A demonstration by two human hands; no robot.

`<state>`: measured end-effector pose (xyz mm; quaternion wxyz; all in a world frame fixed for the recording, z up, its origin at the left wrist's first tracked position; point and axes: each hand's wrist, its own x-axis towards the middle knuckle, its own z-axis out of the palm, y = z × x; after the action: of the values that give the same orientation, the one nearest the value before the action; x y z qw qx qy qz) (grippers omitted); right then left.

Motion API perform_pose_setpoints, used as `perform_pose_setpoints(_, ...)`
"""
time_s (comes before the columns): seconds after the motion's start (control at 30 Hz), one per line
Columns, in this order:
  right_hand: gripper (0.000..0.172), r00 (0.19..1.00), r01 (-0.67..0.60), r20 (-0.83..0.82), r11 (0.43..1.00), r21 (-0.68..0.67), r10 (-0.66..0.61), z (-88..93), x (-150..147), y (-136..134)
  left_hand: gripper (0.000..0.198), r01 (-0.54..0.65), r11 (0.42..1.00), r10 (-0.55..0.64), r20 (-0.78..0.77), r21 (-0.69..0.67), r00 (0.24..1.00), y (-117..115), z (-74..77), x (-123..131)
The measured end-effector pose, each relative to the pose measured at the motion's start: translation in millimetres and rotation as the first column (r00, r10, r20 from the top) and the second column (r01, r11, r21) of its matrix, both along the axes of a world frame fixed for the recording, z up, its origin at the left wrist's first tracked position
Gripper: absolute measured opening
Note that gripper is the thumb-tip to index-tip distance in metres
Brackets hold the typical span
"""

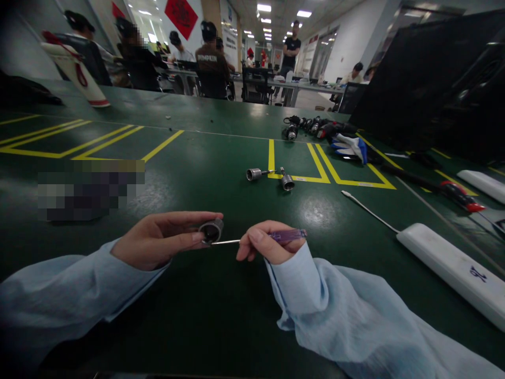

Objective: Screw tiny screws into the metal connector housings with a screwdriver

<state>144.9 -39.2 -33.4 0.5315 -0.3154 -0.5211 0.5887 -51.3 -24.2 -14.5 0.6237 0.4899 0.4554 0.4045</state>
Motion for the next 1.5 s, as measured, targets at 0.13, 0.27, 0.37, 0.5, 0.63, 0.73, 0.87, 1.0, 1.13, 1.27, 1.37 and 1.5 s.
perform_pose_setpoints(0.13,0.019,0.957,0.120,0.233,0.968,0.219,-0.172,2.1,-3,-3,0.035,-0.003,1.000,0.004,-0.046,0.024,0.999,-1,-0.6,2)
perform_pose_setpoints(0.27,0.016,0.870,0.091,0.374,0.849,0.520,-0.322,1.3,-7,-4,0.037,0.007,0.999,-0.005,-0.060,0.031,0.998,-1,-1.9,2)
perform_pose_setpoints(0.37,0.013,0.850,0.017,0.404,0.783,0.622,-0.339,2.3,-6,-3,0.037,0.002,0.999,0.001,-0.064,0.042,0.998,-1,-2.7,3)
perform_pose_setpoints(0.5,0.011,0.797,-0.123,0.507,0.734,0.669,-0.329,7.6,-5,-3,0.036,-0.013,0.997,0.020,-0.099,0.074,0.995,-1,-1.2,5)
perform_pose_setpoints(0.63,0.011,0.780,-0.143,0.500,0.672,0.727,-0.376,11.6,-9,-3,0.031,-0.034,0.988,0.060,-0.170,0.153,0.984,-1,1.3,8)
perform_pose_setpoints(0.73,0.010,0.775,-0.172,0.498,0.629,0.758,-0.389,12.1,-13,-4,0.025,-0.053,0.972,0.098,-0.193,0.228,0.976,-3,1.4,11)
perform_pose_setpoints(0.87,0.008,0.781,-0.194,0.484,0.585,0.788,-0.394,10.2,-15,-5,0.015,-0.075,0.939,0.151,-0.206,0.336,0.967,-5,-2.3,13)
perform_pose_setpoints(1.0,0.007,0.775,-0.207,0.482,0.557,0.805,-0.408,8.4,-16,-6,0.015,-0.036,0.929,0.124,-0.218,0.369,0.968,-4,-7.2,11)
perform_pose_setpoints(1.13,0.008,0.765,-0.240,0.480,0.501,0.832,-0.430,9.9,-18,-7,0.018,-0.016,0.922,0.113,-0.230,0.387,0.966,-2,-9.0,9)
perform_pose_setpoints(1.27,0.007,0.692,-0.312,0.530,0.459,0.832,-0.489,11.8,-20,-13,0.018,-0.020,0.917,0.135,-0.262,0.399,0.956,-3,-7.8,10)
perform_pose_setpoints(1.37,0.009,0.649,-0.341,0.573,0.481,0.807,-0.500,11.1,-20,-18,0.018,-0.027,0.910,0.149,-0.266,0.414,0.952,-4,-7.5,11)
perform_pose_setpoints(1.5,0.013,0.695,-0.278,0.578,0.581,0.765,-0.428,7.5,-19,-21,0.018,-0.023,0.899,0.144,-0.243,0.438,0.959,-5,-10.4,10)
